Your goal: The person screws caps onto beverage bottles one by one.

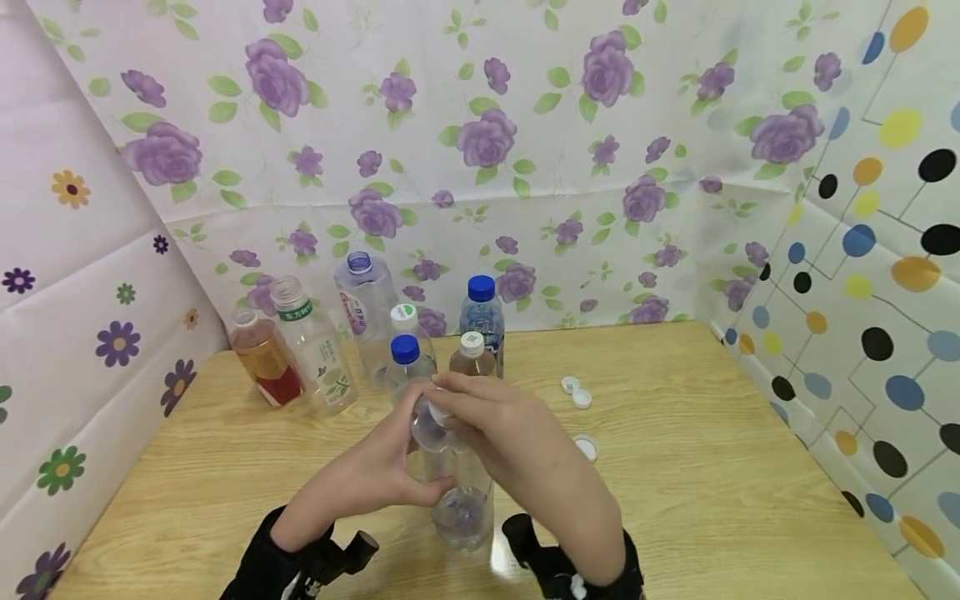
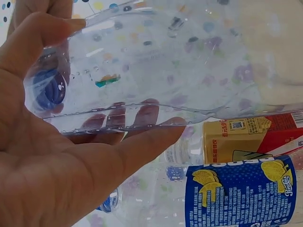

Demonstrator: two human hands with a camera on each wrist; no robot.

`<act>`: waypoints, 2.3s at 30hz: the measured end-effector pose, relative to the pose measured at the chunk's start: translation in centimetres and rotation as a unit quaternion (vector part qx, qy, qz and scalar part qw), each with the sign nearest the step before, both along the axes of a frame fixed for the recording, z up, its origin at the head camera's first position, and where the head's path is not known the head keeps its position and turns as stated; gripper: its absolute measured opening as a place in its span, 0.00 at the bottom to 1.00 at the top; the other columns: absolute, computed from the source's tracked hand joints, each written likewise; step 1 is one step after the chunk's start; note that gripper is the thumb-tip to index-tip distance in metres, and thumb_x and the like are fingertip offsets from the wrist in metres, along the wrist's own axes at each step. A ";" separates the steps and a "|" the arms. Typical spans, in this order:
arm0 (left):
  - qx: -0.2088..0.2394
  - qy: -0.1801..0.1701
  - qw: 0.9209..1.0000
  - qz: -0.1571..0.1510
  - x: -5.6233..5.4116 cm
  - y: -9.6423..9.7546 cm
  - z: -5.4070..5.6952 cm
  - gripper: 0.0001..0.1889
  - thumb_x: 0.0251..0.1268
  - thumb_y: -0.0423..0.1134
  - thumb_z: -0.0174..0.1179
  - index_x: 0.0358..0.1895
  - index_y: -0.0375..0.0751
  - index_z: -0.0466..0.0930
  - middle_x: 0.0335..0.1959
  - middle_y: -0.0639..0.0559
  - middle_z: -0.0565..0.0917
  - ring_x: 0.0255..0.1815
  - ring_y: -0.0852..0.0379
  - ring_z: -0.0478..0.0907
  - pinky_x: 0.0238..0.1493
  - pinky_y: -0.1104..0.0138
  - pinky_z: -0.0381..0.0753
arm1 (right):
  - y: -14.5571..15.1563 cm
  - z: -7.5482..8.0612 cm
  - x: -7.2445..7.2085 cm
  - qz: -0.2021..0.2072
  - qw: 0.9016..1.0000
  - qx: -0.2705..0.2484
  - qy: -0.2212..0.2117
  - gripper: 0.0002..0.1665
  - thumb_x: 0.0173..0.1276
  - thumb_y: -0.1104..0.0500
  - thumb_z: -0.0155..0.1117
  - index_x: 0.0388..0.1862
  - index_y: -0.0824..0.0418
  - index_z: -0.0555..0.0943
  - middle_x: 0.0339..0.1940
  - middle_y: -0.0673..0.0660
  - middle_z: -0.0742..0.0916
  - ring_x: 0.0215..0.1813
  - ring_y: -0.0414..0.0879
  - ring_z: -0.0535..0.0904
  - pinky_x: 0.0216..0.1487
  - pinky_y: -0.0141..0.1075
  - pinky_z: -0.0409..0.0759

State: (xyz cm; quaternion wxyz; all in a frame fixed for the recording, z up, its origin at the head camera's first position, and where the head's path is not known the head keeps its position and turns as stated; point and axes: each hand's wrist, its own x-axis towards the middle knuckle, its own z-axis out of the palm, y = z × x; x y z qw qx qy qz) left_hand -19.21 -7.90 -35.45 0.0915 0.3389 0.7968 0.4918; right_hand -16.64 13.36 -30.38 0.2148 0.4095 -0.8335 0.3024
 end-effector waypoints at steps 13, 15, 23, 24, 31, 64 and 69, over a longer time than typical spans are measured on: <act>-0.013 -0.015 1.000 -0.006 -0.1 -0.3 0.0 0.53 0.57 0.39 0.75 0.78 0.47 0.44 0.76 0.50 0.59 0.73 0.54 0.62 0.70 0.51 0.69 | 1.5 -0.6 -2.5 0.139 0.989 0.000 -0.059 0.29 0.71 0.76 0.60 0.70 0.61 0.77 0.67 0.59 0.81 0.64 0.52 0.81 0.56 0.36 0.84; -0.010 -0.019 1.000 -0.005 -0.1 -0.4 0.0 0.54 0.57 0.39 0.75 0.79 0.49 0.44 0.78 0.50 0.58 0.74 0.53 0.61 0.70 0.50 0.69 | 1.4 -0.5 -2.2 0.129 0.990 0.003 -0.062 0.31 0.71 0.75 0.60 0.71 0.59 0.76 0.68 0.59 0.81 0.66 0.53 0.80 0.57 0.38 0.84; -0.006 -0.029 1.000 0.000 0.1 -0.4 0.1 0.58 0.58 0.38 0.75 0.81 0.52 0.37 0.80 0.50 0.53 0.77 0.51 0.57 0.74 0.48 0.65 | 0.3 -0.2 -0.8 0.079 0.994 0.001 -0.079 0.36 0.67 0.76 0.64 0.72 0.55 0.76 0.68 0.58 0.81 0.63 0.52 0.82 0.56 0.36 0.85; -0.004 -0.029 1.000 0.000 0.1 -0.3 0.1 0.58 0.58 0.38 0.75 0.81 0.52 0.37 0.80 0.50 0.54 0.77 0.52 0.58 0.74 0.49 0.66 | 0.0 -0.2 -0.6 0.069 0.996 0.002 -0.062 0.36 0.66 0.76 0.65 0.71 0.56 0.77 0.66 0.58 0.82 0.58 0.50 0.84 0.53 0.34 0.85; 0.009 -0.016 1.000 0.005 0.4 0.2 0.1 0.53 0.56 0.34 0.74 0.79 0.51 0.45 0.74 0.52 0.64 0.70 0.56 0.67 0.70 0.58 0.72 | -2.7 -0.2 1.6 -0.096 0.994 -0.002 0.051 0.34 0.57 0.82 0.70 0.60 0.57 0.86 0.54 0.54 0.88 0.45 0.47 0.88 0.41 0.30 0.87; 0.008 -0.037 0.999 0.008 0.1 0.0 -0.6 0.52 0.59 0.39 0.75 0.79 0.48 0.45 0.75 0.50 0.64 0.72 0.55 0.68 0.70 0.55 0.72 | 0.8 -1.2 -2.3 0.106 0.992 -0.042 -0.052 0.26 0.67 0.72 0.67 0.65 0.62 0.81 0.61 0.58 0.86 0.61 0.50 0.83 0.56 0.34 0.84; 0.010 -0.025 1.000 0.016 0.2 0.2 -0.4 0.49 0.59 0.40 0.75 0.76 0.46 0.49 0.74 0.48 0.64 0.72 0.53 0.67 0.70 0.53 0.71 | 0.1 -0.7 -1.1 0.047 0.998 -0.030 -0.037 0.25 0.66 0.71 0.68 0.62 0.62 0.84 0.59 0.61 0.87 0.53 0.50 0.87 0.51 0.31 0.85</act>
